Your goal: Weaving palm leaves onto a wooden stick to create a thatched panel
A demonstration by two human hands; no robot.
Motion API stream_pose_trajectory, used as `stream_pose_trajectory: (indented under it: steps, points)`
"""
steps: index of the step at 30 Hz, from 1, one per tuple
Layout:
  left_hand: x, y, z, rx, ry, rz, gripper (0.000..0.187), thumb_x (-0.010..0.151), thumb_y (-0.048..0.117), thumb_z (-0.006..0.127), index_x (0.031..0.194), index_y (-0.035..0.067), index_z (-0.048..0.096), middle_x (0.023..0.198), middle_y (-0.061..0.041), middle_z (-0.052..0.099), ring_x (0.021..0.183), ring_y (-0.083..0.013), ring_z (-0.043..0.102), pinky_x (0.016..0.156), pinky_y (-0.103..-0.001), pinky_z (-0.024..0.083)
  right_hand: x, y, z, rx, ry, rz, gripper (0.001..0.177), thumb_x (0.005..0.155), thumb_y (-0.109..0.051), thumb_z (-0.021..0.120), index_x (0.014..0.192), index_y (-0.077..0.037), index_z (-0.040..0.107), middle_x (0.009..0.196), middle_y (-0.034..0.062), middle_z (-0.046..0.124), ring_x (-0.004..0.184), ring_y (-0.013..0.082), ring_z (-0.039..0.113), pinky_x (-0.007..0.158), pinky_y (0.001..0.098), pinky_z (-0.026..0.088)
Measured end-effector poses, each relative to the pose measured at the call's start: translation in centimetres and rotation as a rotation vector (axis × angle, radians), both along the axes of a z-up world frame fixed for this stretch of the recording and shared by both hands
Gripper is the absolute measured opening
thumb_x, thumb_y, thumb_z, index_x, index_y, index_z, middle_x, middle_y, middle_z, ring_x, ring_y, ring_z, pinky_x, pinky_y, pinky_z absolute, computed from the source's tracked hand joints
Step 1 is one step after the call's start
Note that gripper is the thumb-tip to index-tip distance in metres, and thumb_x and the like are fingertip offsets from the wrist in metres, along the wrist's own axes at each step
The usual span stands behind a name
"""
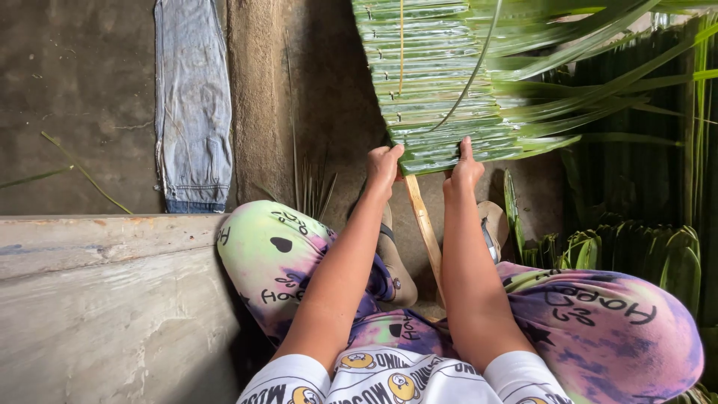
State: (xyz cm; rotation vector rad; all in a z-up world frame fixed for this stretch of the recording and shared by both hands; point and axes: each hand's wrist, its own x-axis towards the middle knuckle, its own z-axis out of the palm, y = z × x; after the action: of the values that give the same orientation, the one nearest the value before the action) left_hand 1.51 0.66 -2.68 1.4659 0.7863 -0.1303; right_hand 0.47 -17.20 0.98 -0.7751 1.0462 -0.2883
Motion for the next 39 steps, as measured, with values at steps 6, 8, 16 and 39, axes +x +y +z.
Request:
stream_pose_trajectory:
  steps: [6, 8, 16, 39]
  points:
    - [0.0, -1.2, 3.8, 0.042, -0.025, 0.052, 0.034, 0.068, 0.026, 0.084, 0.076, -0.003, 0.067, 0.063, -0.01, 0.058, 0.062, -0.0196, 0.062, 0.043, -0.042, 0.05, -1.0, -0.7, -2.1, -0.029, -0.001, 0.036, 0.087, 0.078, -0.034, 0.099, 0.131, 0.011, 0.046, 0.111, 0.0258, 0.066, 0.097, 0.033, 0.071, 0.078, 0.0581, 0.063]
    - [0.0, -1.6, 3.7, 0.033, -0.016, 0.067, 0.033, 0.067, 0.025, 0.084, 0.076, -0.002, 0.067, 0.065, -0.008, 0.058, 0.063, -0.0184, 0.061, 0.046, -0.04, 0.049, -1.0, -1.0, -3.7, -0.031, -0.008, 0.032, 0.089, 0.077, -0.033, 0.1, 0.132, 0.01, 0.045, 0.113, 0.0255, 0.064, 0.098, 0.0329, 0.071, 0.079, 0.0574, 0.063]
    - [0.3, -2.5, 2.9, 0.043, -0.014, 0.11, 0.032, 0.065, 0.024, 0.084, 0.079, -0.001, 0.069, 0.068, -0.008, 0.061, 0.067, -0.0172, 0.06, 0.052, -0.036, 0.047, -0.9, 1.0, 3.6, -0.021, 0.01, 0.079, 0.086, 0.073, -0.033, 0.102, 0.13, 0.007, 0.052, 0.114, 0.0228, 0.068, 0.097, 0.0305, 0.071, 0.077, 0.0548, 0.064]
    - [11.9, 0.4, 9.7, 0.978, -0.315, -0.322, 0.028, 0.09, 0.028, 0.074, 0.108, 0.007, 0.073, 0.11, -0.014, 0.067, 0.109, -0.0362, 0.064, 0.1, -0.046, 0.053, -0.1, 5.2, 4.8, 0.029, 0.141, 0.253, 0.063, 0.064, -0.021, 0.104, 0.104, 0.013, 0.069, 0.096, 0.0238, 0.073, 0.085, 0.0314, 0.07, 0.074, 0.0603, 0.056]
